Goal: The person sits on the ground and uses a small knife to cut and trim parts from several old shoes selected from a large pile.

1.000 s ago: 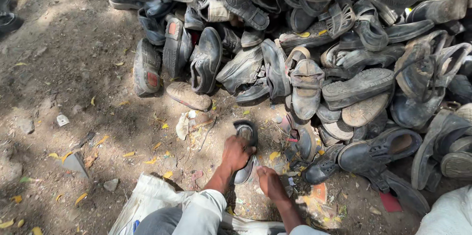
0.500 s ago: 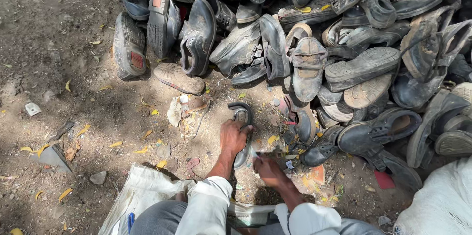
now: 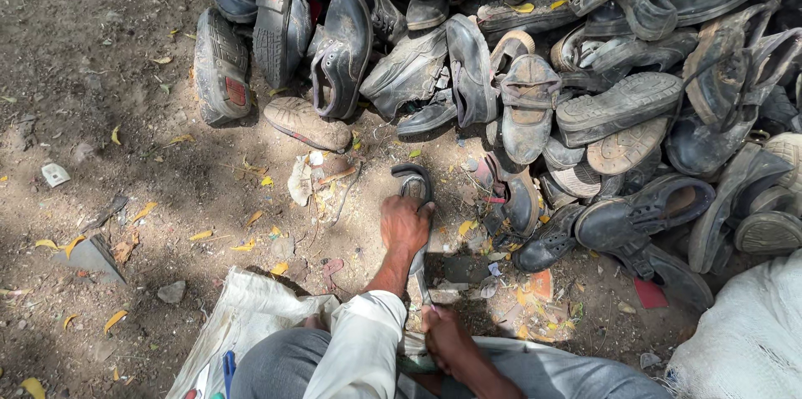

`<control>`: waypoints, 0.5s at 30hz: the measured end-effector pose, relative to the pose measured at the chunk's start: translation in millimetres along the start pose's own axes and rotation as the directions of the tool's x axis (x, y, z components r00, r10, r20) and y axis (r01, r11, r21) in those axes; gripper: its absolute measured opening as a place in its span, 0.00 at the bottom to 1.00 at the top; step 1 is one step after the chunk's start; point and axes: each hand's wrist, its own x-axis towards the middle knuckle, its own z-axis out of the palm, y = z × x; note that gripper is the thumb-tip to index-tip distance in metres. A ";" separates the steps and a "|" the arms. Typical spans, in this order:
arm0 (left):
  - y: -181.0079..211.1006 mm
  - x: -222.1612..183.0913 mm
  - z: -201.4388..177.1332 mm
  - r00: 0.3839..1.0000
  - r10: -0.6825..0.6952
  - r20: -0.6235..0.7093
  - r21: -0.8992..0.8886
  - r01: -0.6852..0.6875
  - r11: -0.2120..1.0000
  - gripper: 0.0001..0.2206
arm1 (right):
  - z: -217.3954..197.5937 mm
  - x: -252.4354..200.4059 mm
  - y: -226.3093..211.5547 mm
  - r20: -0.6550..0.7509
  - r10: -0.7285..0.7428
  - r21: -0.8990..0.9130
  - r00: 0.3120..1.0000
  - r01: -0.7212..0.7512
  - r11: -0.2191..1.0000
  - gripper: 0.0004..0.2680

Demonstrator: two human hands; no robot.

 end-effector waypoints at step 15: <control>5.1 -7.2 20.9 0.984 -0.165 -0.074 -0.043 0.162 0.986 0.13 | 64.5 17.4 27.5 -0.130 0.028 0.066 0.991 -0.020 0.998 0.13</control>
